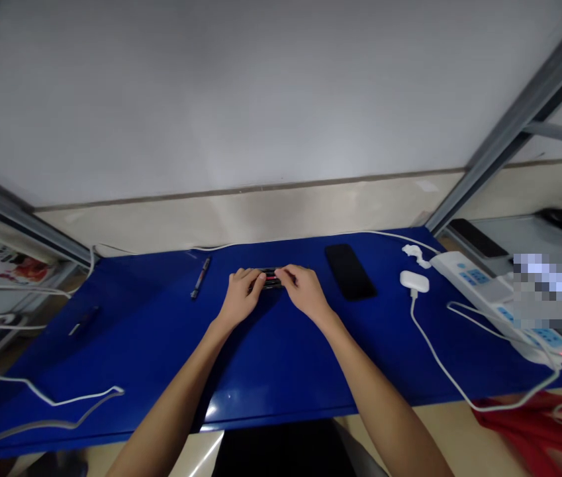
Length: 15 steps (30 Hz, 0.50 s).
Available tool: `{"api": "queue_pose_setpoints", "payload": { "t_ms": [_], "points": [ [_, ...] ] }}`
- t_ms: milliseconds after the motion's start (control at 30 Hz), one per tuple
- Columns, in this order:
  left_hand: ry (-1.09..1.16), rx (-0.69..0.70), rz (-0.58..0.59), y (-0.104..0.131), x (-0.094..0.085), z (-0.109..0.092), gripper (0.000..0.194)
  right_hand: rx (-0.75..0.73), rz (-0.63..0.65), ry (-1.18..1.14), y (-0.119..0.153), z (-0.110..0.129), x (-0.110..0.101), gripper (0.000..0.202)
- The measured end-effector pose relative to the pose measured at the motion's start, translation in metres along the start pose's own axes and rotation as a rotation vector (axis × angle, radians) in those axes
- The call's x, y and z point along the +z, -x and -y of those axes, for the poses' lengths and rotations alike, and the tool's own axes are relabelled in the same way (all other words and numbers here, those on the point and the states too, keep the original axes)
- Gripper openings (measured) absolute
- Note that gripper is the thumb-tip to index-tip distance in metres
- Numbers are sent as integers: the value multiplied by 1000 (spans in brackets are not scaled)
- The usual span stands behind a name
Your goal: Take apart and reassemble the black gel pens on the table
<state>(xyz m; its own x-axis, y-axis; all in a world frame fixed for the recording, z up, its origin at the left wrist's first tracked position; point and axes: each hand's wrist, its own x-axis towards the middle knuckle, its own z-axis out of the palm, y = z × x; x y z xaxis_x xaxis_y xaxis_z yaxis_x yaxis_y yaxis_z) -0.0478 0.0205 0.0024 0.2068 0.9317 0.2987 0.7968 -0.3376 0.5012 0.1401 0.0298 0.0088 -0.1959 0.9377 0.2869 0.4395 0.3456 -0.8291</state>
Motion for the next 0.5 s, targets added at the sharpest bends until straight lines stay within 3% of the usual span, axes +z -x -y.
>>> {"api": "queue_pose_setpoints", "payload": {
  "t_ms": [200,367,500],
  "points": [
    [62,-61,-29,-2,-1,-1,40,63,-228,332,-5,-30,-20,26],
    [62,-71,-56,-3,-1,1,40,133,-203,715,2,-46,-19,18],
    [41,-75,-78,-2,1,3,38,122,-215,739,4,-44,-18,7]
  ]
}}
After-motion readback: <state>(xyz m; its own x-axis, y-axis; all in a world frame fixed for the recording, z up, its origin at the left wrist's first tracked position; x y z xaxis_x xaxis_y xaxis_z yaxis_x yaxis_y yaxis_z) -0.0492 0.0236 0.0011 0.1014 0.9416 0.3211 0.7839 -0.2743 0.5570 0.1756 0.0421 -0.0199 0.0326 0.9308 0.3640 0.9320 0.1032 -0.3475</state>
